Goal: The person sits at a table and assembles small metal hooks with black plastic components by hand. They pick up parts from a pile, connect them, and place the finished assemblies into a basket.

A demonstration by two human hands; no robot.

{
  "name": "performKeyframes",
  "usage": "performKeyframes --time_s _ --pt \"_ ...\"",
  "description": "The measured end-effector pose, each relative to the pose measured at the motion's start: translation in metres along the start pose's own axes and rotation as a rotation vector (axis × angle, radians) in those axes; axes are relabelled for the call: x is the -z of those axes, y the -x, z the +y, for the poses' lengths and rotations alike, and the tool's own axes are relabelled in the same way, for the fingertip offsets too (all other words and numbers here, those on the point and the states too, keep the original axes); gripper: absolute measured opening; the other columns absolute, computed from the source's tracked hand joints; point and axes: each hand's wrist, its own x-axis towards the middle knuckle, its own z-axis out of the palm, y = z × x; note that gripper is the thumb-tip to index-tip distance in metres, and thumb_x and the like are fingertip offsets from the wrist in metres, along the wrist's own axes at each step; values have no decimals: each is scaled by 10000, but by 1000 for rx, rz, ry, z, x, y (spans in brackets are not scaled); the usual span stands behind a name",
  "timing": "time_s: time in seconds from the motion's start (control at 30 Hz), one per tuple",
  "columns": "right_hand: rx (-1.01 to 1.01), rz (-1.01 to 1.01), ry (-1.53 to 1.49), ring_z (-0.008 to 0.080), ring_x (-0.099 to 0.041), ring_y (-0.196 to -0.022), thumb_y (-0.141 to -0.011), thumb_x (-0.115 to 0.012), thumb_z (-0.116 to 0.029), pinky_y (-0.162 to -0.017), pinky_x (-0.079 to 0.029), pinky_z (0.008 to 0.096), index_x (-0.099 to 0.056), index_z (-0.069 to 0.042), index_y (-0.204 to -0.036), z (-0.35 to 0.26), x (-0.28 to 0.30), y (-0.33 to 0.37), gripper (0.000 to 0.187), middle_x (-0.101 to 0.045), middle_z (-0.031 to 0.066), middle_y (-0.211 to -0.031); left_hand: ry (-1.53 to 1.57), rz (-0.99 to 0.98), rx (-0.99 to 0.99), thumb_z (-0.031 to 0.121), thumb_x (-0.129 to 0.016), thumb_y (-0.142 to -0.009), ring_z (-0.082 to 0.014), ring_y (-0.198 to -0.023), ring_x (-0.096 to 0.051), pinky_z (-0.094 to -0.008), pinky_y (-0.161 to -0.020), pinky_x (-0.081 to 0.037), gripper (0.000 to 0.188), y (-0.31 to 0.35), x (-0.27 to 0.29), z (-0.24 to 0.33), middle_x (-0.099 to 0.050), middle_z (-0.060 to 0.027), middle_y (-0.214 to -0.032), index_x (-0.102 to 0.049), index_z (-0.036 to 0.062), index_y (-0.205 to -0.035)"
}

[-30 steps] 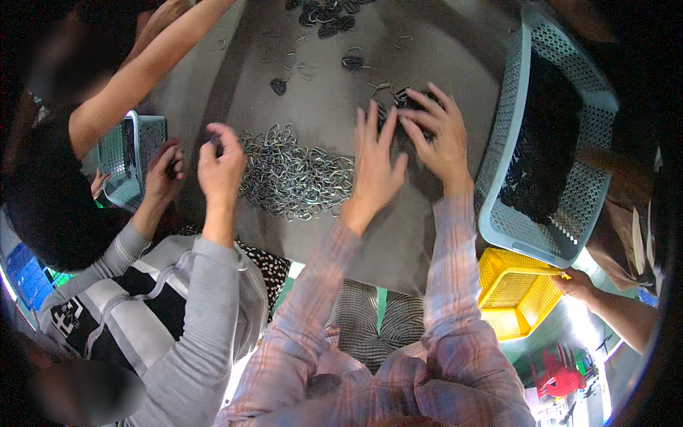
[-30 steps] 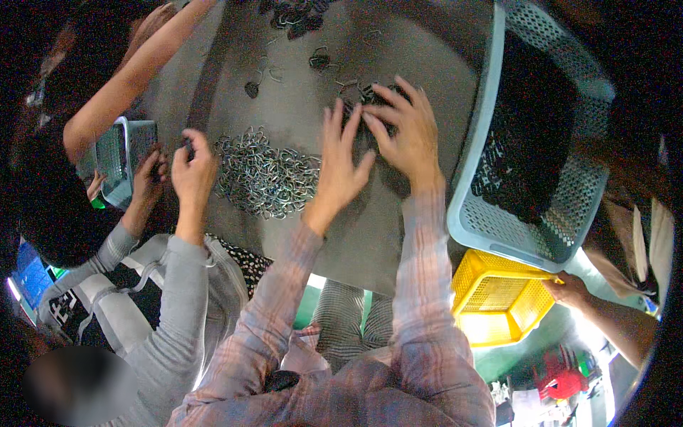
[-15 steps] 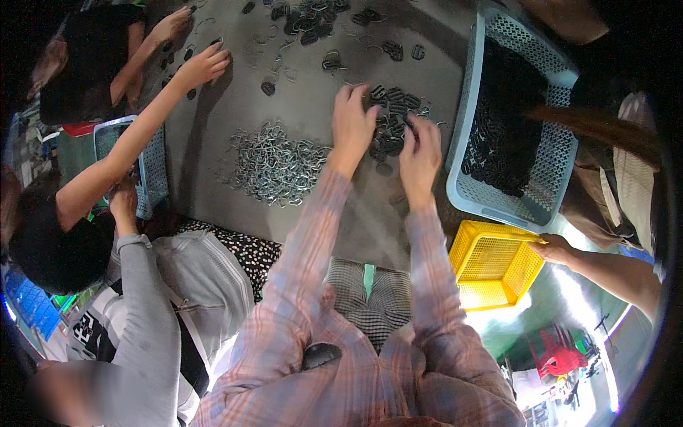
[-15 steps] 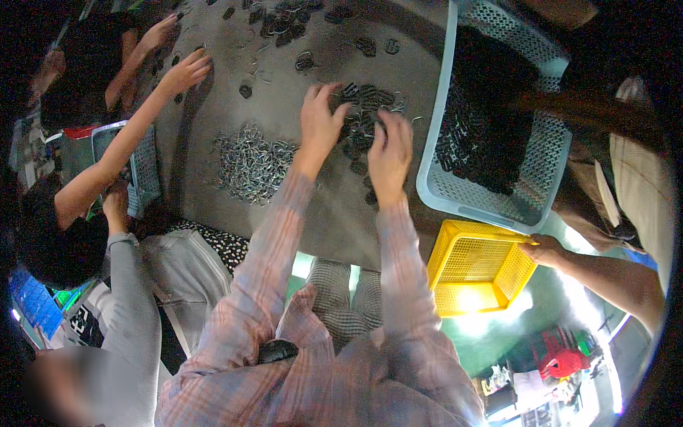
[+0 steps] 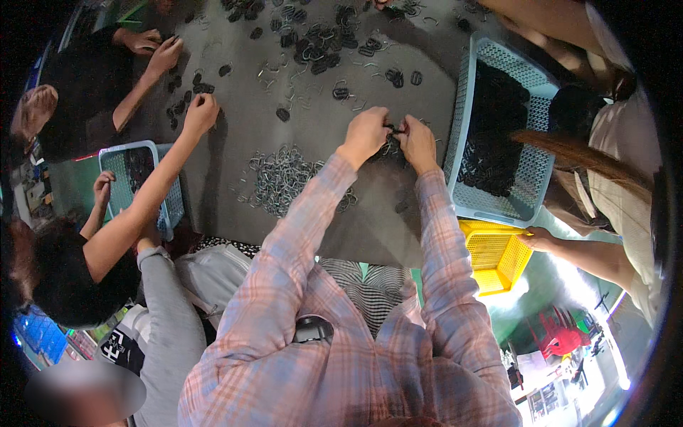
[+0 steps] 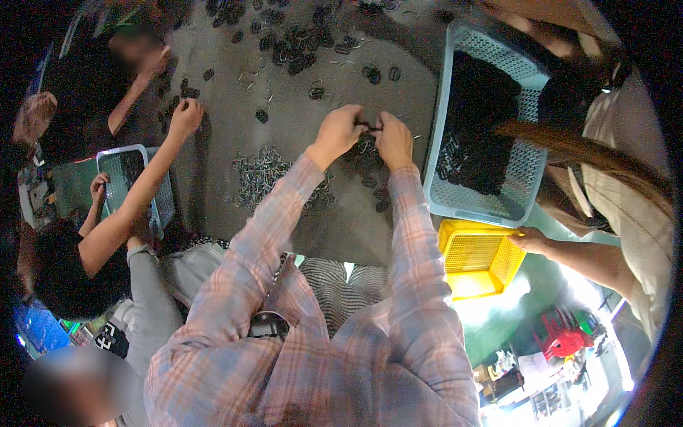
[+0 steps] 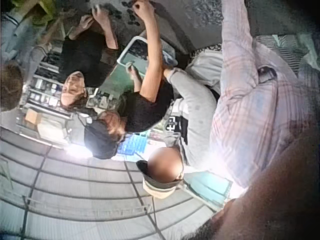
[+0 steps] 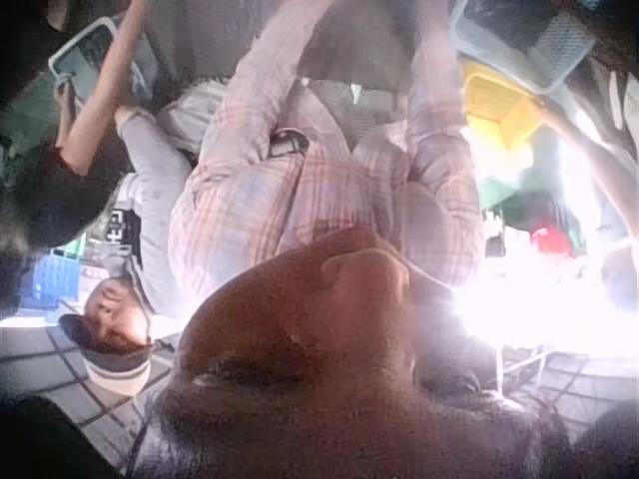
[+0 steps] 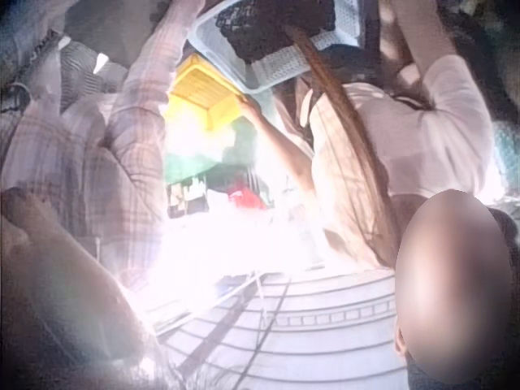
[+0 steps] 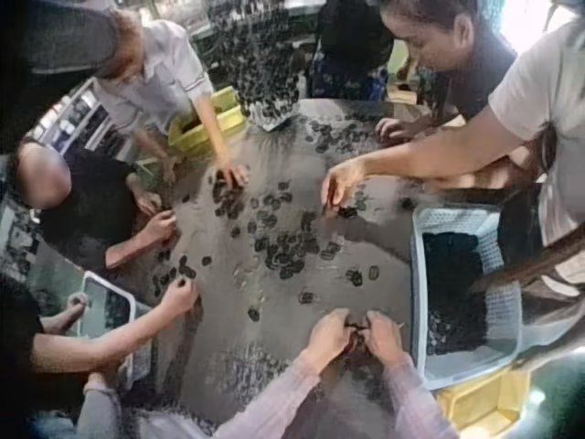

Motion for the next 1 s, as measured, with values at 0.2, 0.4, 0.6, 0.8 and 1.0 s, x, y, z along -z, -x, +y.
performKeyframes --time_s 0.2,0.4,0.6,0.8,1.0 --pt "-248 -41 -1400 202 -648 -866 -833 -656 -65 -755 -522 315 -542 -24 -1003 -14 31 33 208 -644 127 -973 1218 135 452 206 -689 -784 -151 -794 -636 -322 -668 -489 244 6 64 -21 -657 -74 -879 -648 35 -952" --pt "-375 -24 -1595 179 -618 -757 -847 -663 -159 -705 -528 326 -599 -30 -993 -28 43 -18 205 -640 116 -1015 77 403 380 163 -711 -724 -229 -711 -587 -352 -644 -472 263 -25 64 -54 -586 -89 -866 -658 63 -962" --pt "-298 261 -213 296 -631 -717 -763 -695 -341 -670 -501 404 -675 -59 -810 -31 28 -111 286 -668 151 -796 66 376 481 116 -694 -716 -334 -865 -591 -423 -743 -479 208 -39 61 -39 -570 -128 -928 -639 95 -915" --pt "-387 -153 173 389 -631 -886 -703 -679 -376 -765 -501 457 -699 -77 -841 -35 55 -124 331 -674 177 -916 111 436 323 156 -662 -743 -284 -739 -593 -390 -671 -464 153 -44 66 -36 -560 -101 -782 -670 108 -888" --pt "-462 -57 280 381 -641 -897 -674 -738 -468 -787 -507 453 -687 -15 -848 -20 74 -103 488 -669 210 -935 -23 261 242 205 -722 -730 -307 -946 -597 -409 -786 -501 365 -104 38 14 -579 -121 -997 -608 73 -1050"
